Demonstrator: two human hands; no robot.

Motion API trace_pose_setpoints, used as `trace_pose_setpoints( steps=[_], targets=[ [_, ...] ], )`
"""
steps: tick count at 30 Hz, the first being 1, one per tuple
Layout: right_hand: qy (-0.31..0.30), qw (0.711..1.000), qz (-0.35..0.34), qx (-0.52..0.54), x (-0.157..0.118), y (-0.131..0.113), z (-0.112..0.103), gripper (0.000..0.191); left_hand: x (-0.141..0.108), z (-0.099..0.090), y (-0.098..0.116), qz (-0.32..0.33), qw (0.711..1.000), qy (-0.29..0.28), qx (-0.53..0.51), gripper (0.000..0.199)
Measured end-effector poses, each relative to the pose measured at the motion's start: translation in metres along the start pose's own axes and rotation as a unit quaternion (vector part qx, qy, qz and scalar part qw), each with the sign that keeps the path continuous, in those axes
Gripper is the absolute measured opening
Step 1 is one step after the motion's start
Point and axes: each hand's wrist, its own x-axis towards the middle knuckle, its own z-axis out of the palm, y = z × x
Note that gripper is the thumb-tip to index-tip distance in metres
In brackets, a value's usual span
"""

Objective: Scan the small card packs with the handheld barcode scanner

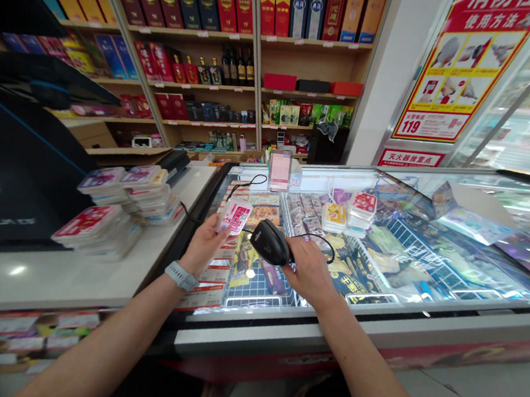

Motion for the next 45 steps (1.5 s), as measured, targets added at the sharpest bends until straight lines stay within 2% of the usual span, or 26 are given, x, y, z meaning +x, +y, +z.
trace_pose_setpoints(
  steps=[20, 26, 33, 37, 45],
  targets=[
    [-0.003, 1.000, -0.001, -0.013, 0.0017, -0.0029, -0.0024, 0.032, 0.0017, -0.0021, -0.0043, 0.012, 1.000, -0.006, 0.008, 0.035],
    [-0.002, 1.000, 0.000, -0.011, 0.0020, -0.0030, -0.0026, 0.035, 0.0008, -0.0013, -0.0031, 0.007, 1.000, -0.003, 0.006, 0.035],
    [0.011, 1.000, -0.008, 0.000, 0.0028, -0.0039, -0.0037, 0.035, 0.0014, -0.0013, -0.0029, -0.003, 1.000, 0.011, 0.009, 0.041],
    [0.025, 1.000, -0.004, 0.003, 0.0018, -0.0027, -0.0037, 0.034, 0.0016, 0.0006, -0.0013, -0.021, 0.999, 0.032, -0.013, 0.045],
    [0.030, 0.999, 0.006, 0.009, 0.0017, -0.0037, -0.0046, 0.033, 0.0068, 0.0043, 0.0026, -0.090, 0.993, 0.032, -0.061, 0.045]
  ],
)
